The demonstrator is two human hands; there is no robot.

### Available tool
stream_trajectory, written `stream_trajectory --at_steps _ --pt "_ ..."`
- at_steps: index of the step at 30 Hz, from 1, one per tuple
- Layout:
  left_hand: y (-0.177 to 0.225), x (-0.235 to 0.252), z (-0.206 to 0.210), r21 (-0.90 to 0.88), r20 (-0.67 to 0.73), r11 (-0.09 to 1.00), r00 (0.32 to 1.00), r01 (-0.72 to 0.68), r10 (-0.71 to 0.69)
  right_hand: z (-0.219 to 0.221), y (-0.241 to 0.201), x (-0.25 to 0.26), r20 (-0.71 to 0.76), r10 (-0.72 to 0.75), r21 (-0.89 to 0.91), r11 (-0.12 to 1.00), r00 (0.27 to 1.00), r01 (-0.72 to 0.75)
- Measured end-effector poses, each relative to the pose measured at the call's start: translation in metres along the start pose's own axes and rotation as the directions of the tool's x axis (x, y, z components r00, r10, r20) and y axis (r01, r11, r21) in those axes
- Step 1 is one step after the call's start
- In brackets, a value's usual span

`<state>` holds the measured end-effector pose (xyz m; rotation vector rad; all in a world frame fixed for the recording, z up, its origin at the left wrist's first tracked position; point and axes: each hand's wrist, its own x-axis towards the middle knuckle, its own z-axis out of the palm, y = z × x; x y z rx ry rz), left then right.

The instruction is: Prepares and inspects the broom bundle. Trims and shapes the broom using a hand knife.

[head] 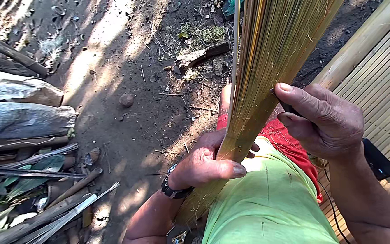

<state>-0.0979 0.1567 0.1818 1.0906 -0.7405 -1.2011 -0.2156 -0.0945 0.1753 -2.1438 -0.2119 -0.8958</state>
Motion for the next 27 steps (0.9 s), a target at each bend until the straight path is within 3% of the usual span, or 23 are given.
stream_trajectory --at_steps 4,9,15,27 --pt "-0.001 0.0 -0.002 -0.012 -0.002 1.0 1.0 -0.002 0.002 -0.008 0.0 -0.002 -0.032 0.01 0.056 0.998 0.999 -0.008" --pt "-0.001 -0.001 -0.005 -0.019 -0.009 1.0 1.0 -0.002 0.002 -0.025 0.007 -0.014 -0.188 0.144 0.171 0.979 0.972 -0.112" --pt "-0.003 -0.001 -0.004 -0.01 -0.011 1.0 1.0 0.004 -0.004 -0.005 0.001 -0.001 -0.024 0.08 0.011 0.997 0.997 -0.079" --pt "0.0 -0.003 0.002 0.062 -0.048 0.998 0.999 -0.006 0.009 -0.003 0.003 0.01 -0.001 0.017 -0.036 0.999 1.0 -0.017"
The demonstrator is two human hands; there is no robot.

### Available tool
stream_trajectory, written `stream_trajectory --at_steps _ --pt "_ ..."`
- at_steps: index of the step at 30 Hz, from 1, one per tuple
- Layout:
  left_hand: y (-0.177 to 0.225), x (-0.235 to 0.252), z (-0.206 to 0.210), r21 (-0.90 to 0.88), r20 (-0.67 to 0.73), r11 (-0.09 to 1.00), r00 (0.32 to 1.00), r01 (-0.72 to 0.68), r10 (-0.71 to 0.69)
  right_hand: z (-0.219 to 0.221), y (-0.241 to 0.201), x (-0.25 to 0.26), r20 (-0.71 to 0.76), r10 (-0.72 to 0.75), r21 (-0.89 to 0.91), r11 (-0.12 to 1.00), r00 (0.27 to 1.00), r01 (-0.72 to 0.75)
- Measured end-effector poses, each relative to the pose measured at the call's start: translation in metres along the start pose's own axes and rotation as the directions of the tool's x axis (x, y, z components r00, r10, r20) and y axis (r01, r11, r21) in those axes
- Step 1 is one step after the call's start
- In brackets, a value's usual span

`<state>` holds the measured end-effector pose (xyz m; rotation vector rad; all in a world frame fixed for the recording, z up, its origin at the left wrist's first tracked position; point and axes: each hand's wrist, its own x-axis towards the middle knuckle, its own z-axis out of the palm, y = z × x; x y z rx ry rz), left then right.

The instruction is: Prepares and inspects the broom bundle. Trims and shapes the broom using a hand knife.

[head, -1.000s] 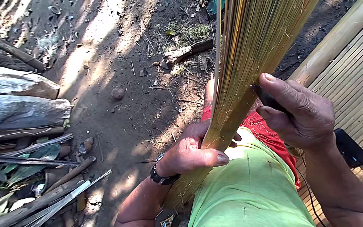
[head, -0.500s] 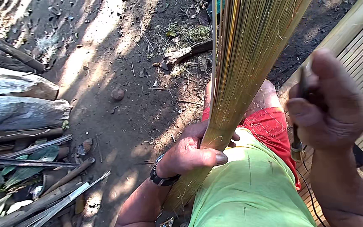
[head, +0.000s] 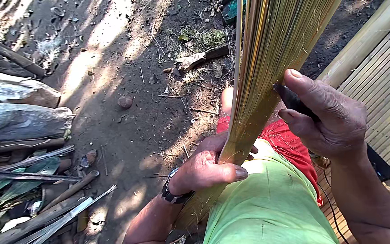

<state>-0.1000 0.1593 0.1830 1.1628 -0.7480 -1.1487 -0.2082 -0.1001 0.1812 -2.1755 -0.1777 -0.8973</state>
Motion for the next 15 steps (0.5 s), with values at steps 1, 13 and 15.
stream_trajectory --at_steps 1,13,15 --pt "0.001 0.0 0.001 0.012 0.0 1.0 1.0 -0.006 0.006 0.0 0.0 0.0 0.0 -0.001 -0.001 1.0 1.0 0.001" --pt "-0.006 0.001 -0.004 -0.017 0.006 1.0 1.0 0.002 -0.002 -0.019 0.007 -0.005 -0.15 0.109 0.086 0.992 0.983 -0.097" --pt "-0.007 -0.001 -0.005 -0.015 0.008 1.0 1.0 0.0 0.0 -0.025 0.011 -0.007 -0.216 0.145 0.08 0.988 0.966 -0.13"
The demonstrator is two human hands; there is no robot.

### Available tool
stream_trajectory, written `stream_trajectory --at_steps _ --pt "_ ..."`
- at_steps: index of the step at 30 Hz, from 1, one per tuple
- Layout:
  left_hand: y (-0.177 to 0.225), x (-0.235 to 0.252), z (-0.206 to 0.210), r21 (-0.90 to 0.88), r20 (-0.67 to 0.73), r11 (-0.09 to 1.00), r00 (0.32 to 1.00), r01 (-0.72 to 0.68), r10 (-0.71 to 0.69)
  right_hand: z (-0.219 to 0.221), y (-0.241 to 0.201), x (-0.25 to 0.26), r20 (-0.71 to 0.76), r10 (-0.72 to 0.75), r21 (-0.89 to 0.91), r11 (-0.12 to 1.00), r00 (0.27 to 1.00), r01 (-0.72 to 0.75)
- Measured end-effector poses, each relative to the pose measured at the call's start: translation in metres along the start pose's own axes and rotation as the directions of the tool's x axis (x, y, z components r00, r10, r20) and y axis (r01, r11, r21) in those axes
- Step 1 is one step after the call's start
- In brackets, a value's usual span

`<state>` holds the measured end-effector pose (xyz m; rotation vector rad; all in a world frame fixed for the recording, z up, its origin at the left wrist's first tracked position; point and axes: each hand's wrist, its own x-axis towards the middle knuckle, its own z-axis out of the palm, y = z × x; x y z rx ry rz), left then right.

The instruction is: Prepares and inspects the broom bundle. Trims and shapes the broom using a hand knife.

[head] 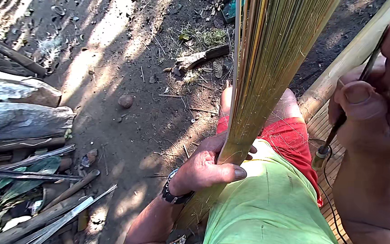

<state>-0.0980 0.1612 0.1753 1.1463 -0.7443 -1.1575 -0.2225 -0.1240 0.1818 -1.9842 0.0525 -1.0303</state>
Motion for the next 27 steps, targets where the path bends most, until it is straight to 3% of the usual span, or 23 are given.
stream_trajectory --at_steps 6,27 --pt "-0.002 0.001 0.001 -0.009 0.02 1.0 1.0 -0.006 0.006 0.011 -0.003 -0.002 0.104 -0.036 -0.051 0.998 0.994 0.041" --pt "-0.002 -0.001 0.004 0.006 0.083 0.999 0.996 -0.032 0.032 0.015 -0.004 0.01 0.086 -0.114 0.084 0.991 0.99 0.107"
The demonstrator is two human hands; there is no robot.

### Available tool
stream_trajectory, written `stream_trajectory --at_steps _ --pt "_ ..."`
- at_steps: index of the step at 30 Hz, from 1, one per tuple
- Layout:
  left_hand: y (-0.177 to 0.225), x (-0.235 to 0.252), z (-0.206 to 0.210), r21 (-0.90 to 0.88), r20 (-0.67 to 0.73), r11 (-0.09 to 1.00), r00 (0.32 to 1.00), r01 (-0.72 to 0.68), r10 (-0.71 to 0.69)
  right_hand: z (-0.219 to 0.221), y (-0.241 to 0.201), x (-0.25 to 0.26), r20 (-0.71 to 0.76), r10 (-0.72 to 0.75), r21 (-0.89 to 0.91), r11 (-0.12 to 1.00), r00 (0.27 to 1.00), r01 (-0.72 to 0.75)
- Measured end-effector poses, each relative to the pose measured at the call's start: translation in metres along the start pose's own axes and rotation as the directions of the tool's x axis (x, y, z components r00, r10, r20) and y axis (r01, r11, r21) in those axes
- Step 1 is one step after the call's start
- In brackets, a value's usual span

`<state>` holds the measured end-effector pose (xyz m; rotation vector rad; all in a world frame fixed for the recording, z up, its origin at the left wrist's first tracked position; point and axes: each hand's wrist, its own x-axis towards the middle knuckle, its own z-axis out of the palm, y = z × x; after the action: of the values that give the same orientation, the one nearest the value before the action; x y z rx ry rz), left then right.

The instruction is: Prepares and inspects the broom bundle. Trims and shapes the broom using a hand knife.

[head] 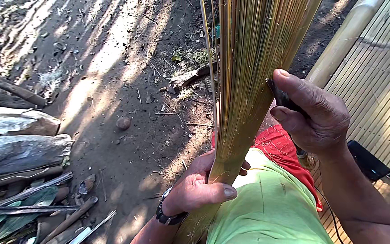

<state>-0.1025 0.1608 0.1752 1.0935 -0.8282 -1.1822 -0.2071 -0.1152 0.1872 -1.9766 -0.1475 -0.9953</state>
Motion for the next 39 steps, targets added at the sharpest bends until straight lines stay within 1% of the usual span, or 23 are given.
stream_trajectory --at_steps 2,4,6,8,9,10,13,15,18,20,22,25,27,28,29,31,33,36,39 --pt "-0.001 0.0 0.0 -0.004 0.0 1.0 1.0 -0.001 0.001 -0.002 0.0 0.002 0.005 -0.024 0.012 1.0 1.0 0.024" --pt "-0.001 0.0 0.0 -0.007 -0.002 1.0 1.0 -0.001 0.001 -0.009 -0.003 0.001 -0.005 -0.018 0.067 0.998 1.0 0.019" --pt "0.0 0.001 -0.001 0.004 -0.004 1.0 1.0 0.002 -0.002 -0.019 -0.005 -0.001 -0.081 0.024 0.153 0.988 0.996 -0.011" --pt "0.001 0.0 -0.001 0.008 -0.016 1.0 1.0 0.005 -0.005 -0.028 -0.004 -0.005 -0.169 0.071 0.204 0.978 0.983 -0.035" --pt "0.001 0.0 -0.001 0.009 -0.018 1.0 1.0 0.003 -0.003 -0.03 -0.003 -0.007 -0.189 0.081 0.213 0.976 0.979 -0.04" --pt "0.001 0.0 -0.002 0.011 -0.016 1.0 1.0 0.0 0.0 -0.03 -0.001 -0.008 -0.177 0.082 0.192 0.98 0.981 -0.047" --pt "0.0 0.001 -0.002 0.001 -0.006 1.0 1.0 -0.003 0.003 -0.02 -0.001 -0.009 -0.028 0.079 0.119 0.99 0.996 -0.076" --pt "-0.001 0.001 -0.002 -0.005 -0.002 1.0 1.0 -0.003 0.003 -0.011 -0.003 -0.006 0.037 0.066 0.097 0.993 0.997 -0.069" --pt "-0.001 0.0 -0.001 0.002 0.005 1.0 1.0 -0.001 0.001 -0.005 -0.002 0.001 0.062 0.016 0.055 0.998 0.998 -0.019" --pt "-0.001 0.0 0.0 0.004 0.015 1.0 1.0 0.006 -0.006 -0.008 -0.001 0.007 0.038 -0.032 0.019 0.999 0.999 0.032" --pt "-0.001 0.0 0.0 -0.003 0.015 1.0 1.0 0.013 -0.013 -0.014 -0.001 0.011 0.007 -0.036 0.041 0.999 0.999 0.036" --pt "-0.001 0.0 -0.001 -0.011 0.004 1.0 1.0 0.017 -0.017 -0.03 -0.002 0.011 -0.105 0.063 0.195 0.98 0.992 -0.042" --pt "0.0 0.0 -0.003 0.005 -0.002 1.0 1.0 0.021 -0.021 -0.039 0.003 0.008 -0.198 0.121 0.252 0.965 0.973 -0.069" --pt "0.0 -0.001 -0.003 0.003 -0.003 1.0 1.0 0.022 -0.022 -0.042 0.005 0.004 -0.213 0.141 0.253 0.964 0.967 -0.084" --pt "0.0 -0.001 -0.003 -0.003 -0.003 1.0 1.0 0.021 -0.021 -0.042 0.004 0.002 -0.191 0.144 0.214 0.972 0.971 -0.103" --pt "0.001 -0.001 -0.003 -0.019 -0.011 1.0 1.0 0.017 -0.017 -0.033 0.004 -0.001 -0.089 0.12 0.108 0.988 0.989 -0.111" --pt "0.001 -0.001 -0.003 -0.028 -0.011 1.0 1.0 0.011 -0.012 -0.022 0.004 -0.002 -0.001 0.078 0.004 0.997 0.997 -0.078" --pt "0.002 -0.002 -0.004 -0.003 -0.003 1.0 1.0 0.004 -0.004 -0.013 0.004 0.002 0.022 0.026 -0.066 0.998 0.999 -0.024" --pt "0.003 -0.003 -0.003 -0.015 -0.006 1.0 1.0 0.002 -0.002 -0.017 0.004 0.01 0.015 0.002 -0.16 0.987 1.0 0.001"
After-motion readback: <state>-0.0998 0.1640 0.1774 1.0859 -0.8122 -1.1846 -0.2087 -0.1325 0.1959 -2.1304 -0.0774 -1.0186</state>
